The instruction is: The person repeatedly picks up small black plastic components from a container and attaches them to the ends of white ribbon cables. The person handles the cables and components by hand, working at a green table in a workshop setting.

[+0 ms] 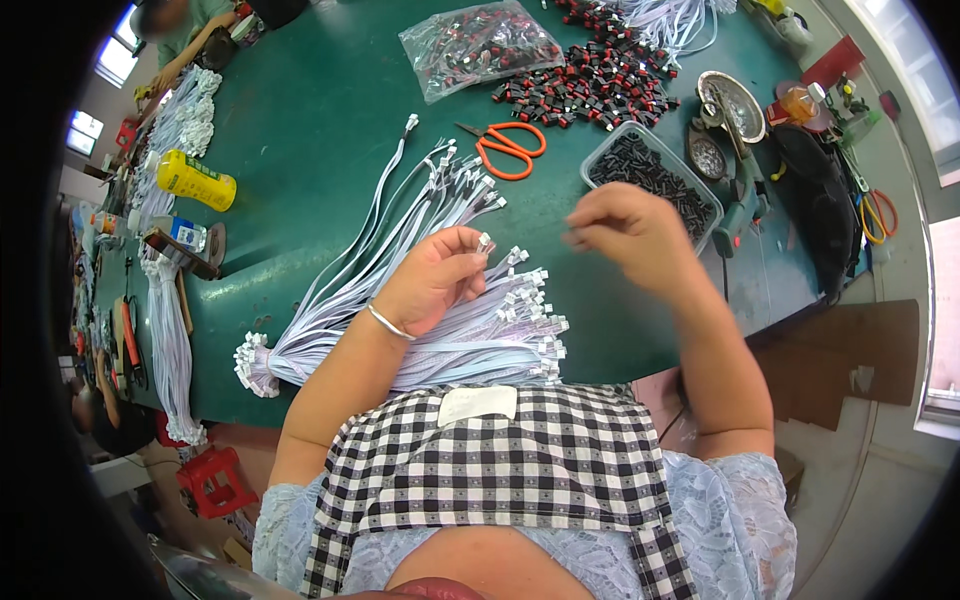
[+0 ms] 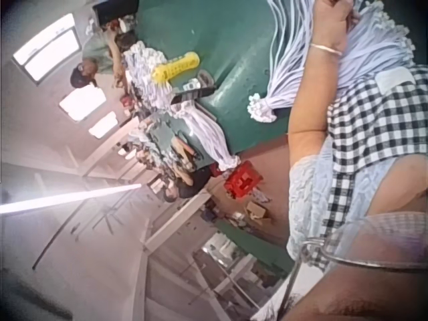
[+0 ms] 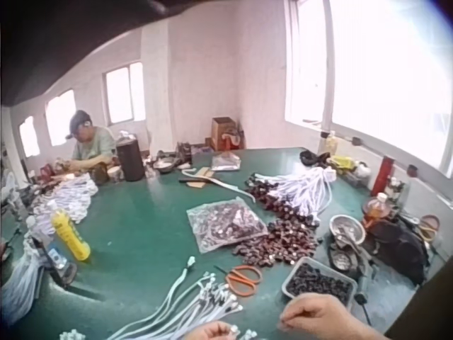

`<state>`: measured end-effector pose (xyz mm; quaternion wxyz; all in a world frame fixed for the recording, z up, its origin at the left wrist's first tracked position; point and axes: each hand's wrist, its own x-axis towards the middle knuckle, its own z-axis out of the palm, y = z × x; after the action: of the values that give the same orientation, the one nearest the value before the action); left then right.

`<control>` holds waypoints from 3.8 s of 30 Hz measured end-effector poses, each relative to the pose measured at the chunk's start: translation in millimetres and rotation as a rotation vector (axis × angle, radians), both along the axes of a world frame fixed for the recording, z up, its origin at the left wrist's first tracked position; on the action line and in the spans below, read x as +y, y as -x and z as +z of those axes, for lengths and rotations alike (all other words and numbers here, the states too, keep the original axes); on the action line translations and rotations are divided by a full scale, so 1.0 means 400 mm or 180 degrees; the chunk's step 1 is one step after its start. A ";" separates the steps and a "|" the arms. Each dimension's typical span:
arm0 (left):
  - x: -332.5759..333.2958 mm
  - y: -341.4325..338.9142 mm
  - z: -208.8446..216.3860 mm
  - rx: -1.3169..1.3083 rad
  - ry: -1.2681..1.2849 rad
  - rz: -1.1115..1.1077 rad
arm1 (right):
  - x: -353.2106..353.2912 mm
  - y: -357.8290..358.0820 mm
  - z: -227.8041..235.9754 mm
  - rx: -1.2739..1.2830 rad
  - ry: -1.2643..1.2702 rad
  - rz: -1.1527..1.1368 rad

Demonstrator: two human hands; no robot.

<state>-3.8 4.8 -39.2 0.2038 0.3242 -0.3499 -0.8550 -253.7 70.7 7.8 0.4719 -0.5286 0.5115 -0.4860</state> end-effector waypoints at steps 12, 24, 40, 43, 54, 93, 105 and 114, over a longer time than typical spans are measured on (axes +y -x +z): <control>0.000 0.001 0.005 -0.0037 -0.0016 -0.0054 | -0.032 -0.142 -0.055 -0.0360 -0.0774 -0.0083; 0.002 0.001 0.004 0.0038 -0.0001 -0.0026 | -0.032 -0.146 -0.053 -0.0320 -0.0759 -0.0027; 0.005 0.004 0.012 -0.0103 0.0440 -0.0085 | -0.038 -0.135 -0.040 0.0824 -0.0225 0.0459; 0.009 0.000 0.021 -0.0018 0.1006 -0.0095 | -0.036 -0.147 -0.051 0.0231 -0.0536 0.0413; -0.010 -0.037 0.044 -0.0863 0.1886 -0.0465 | -0.040 -0.174 -0.019 0.0658 -0.0438 0.0632; 0.010 -0.017 0.059 -0.2627 0.4418 -0.0613 | -0.004 0.161 -0.040 0.4204 0.0791 -0.0419; 0.016 0.042 0.042 -0.1607 0.2524 -0.0295 | 0.039 0.061 0.038 0.2555 0.0370 0.0051; -0.001 0.018 0.029 -0.0262 0.0305 -0.0117 | 0.065 0.012 -0.060 0.3267 0.0545 0.0676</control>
<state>-10.9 4.5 -27.7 0.1888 0.3423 -0.4044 -0.8268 -258.4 96.7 -16.2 0.1627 -0.7840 0.5788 -0.1543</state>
